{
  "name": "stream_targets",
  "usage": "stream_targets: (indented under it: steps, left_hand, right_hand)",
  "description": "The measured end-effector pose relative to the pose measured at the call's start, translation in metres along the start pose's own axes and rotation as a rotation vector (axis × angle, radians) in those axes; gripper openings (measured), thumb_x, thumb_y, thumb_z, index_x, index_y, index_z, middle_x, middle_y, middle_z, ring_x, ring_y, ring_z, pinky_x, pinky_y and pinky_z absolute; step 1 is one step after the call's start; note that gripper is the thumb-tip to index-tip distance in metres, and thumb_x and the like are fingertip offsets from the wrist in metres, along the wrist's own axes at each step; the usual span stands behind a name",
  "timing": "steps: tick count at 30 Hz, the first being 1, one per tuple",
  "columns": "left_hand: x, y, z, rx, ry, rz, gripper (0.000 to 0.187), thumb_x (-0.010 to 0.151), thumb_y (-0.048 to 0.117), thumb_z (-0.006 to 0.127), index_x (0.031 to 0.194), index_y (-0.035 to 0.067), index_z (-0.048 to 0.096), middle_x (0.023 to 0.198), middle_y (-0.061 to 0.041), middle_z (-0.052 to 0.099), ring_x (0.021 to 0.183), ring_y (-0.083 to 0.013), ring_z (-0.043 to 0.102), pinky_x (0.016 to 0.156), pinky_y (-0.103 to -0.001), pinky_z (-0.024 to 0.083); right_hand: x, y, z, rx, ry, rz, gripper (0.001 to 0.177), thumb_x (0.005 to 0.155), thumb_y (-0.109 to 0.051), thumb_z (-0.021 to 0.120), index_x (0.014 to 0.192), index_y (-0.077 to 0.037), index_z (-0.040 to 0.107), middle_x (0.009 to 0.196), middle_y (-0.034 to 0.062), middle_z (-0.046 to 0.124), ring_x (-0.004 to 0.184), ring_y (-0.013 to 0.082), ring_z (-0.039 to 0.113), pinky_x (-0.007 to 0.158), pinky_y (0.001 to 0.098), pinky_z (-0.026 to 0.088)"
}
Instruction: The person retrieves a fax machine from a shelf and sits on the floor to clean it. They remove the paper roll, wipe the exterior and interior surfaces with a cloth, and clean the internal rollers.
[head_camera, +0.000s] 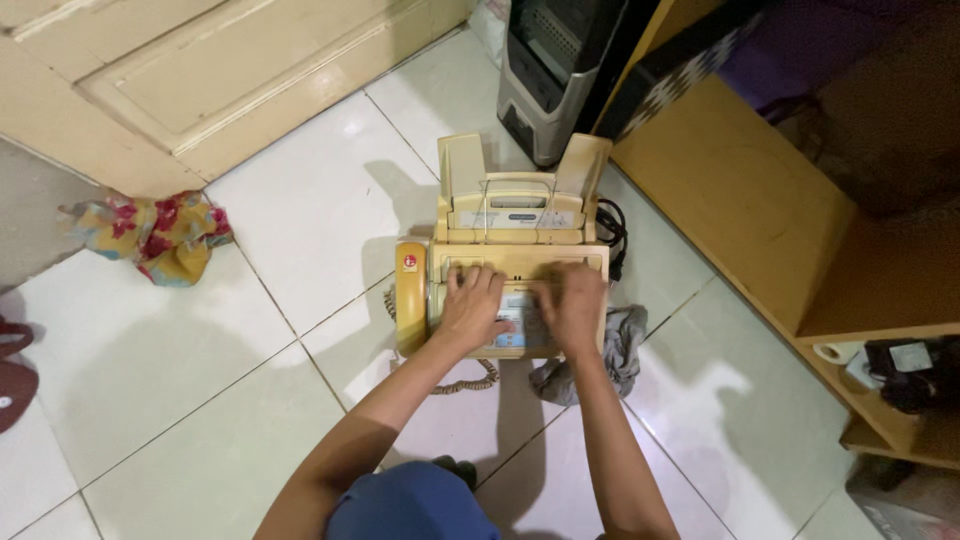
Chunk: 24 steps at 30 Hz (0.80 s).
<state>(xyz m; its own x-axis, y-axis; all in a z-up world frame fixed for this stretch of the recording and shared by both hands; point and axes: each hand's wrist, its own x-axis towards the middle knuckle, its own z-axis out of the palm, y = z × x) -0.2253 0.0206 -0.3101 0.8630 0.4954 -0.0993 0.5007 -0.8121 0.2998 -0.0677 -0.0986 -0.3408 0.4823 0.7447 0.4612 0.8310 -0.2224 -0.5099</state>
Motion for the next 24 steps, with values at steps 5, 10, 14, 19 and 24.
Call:
stream_targets:
  steps: [5,10,14,19,24]
  left_hand:
    - [0.008,-0.004,-0.006,-0.028,-0.056,-0.035,0.087,0.063,0.046,0.093,0.128,0.003,0.056,0.138,-0.015,0.053,0.137,-0.0320,0.043,0.118,-0.061,0.022]
    - [0.006,0.003,-0.009,-0.036,-0.044,-0.044,0.087,0.064,0.045,0.094,0.124,-0.002,0.053,0.130,-0.020,0.058,0.136,-0.0354,0.042,0.116,-0.066,0.015]
    - [-0.002,-0.004,-0.020,-0.078,-0.260,-0.070,0.055,0.080,0.041,0.084,0.116,0.006,0.061,0.114,-0.015,0.070,0.124,-0.0304,0.060,0.119,-0.058,0.030]
    - [-0.036,-0.005,-0.023,-0.210,-0.250,0.043,0.036,0.079,0.026,0.081,0.109,0.008,0.071,0.109,-0.012,0.073,0.102,-0.0317,0.070,0.088,-0.045,0.055]
    - [-0.057,0.005,-0.020,-0.220,-0.192,0.100,0.028,0.078,0.015,0.077,0.104,0.007,0.074,0.108,-0.011,0.073,0.101,-0.0326,0.070,0.084,-0.047,0.055]
  right_hand:
    - [0.022,-0.018,-0.001,-0.080,-0.417,-0.029,0.059,0.060,-0.037,0.091,0.108,-0.008,0.071,0.112,0.0105,0.065,0.111,0.0346,0.055,0.091,0.0496,0.043]
    - [0.028,-0.020,-0.008,-0.128,-0.542,0.005,0.053,0.061,-0.038,0.092,0.098,-0.006,0.071,0.111,0.0099,0.066,0.112,0.0339,0.056,0.092,0.0507,0.042]
    - [0.015,-0.027,-0.026,-0.084,-0.629,0.108,0.041,0.067,-0.029,0.087,0.099,-0.010,0.071,0.102,0.0078,0.071,0.104,0.0300,0.064,0.095,0.0499,0.039]
    - [-0.013,-0.036,-0.061,0.001,-0.640,0.164,0.025,0.071,-0.020,0.082,0.092,-0.010,0.073,0.097,0.0075,0.075,0.099,0.0292,0.068,0.095,0.0474,0.036]
    - [-0.032,-0.039,-0.076,0.052,-0.597,0.112,0.023,0.069,-0.012,0.080,0.092,-0.008,0.075,0.095,0.0111,0.075,0.096,0.0306,0.068,0.094,0.0478,0.040]
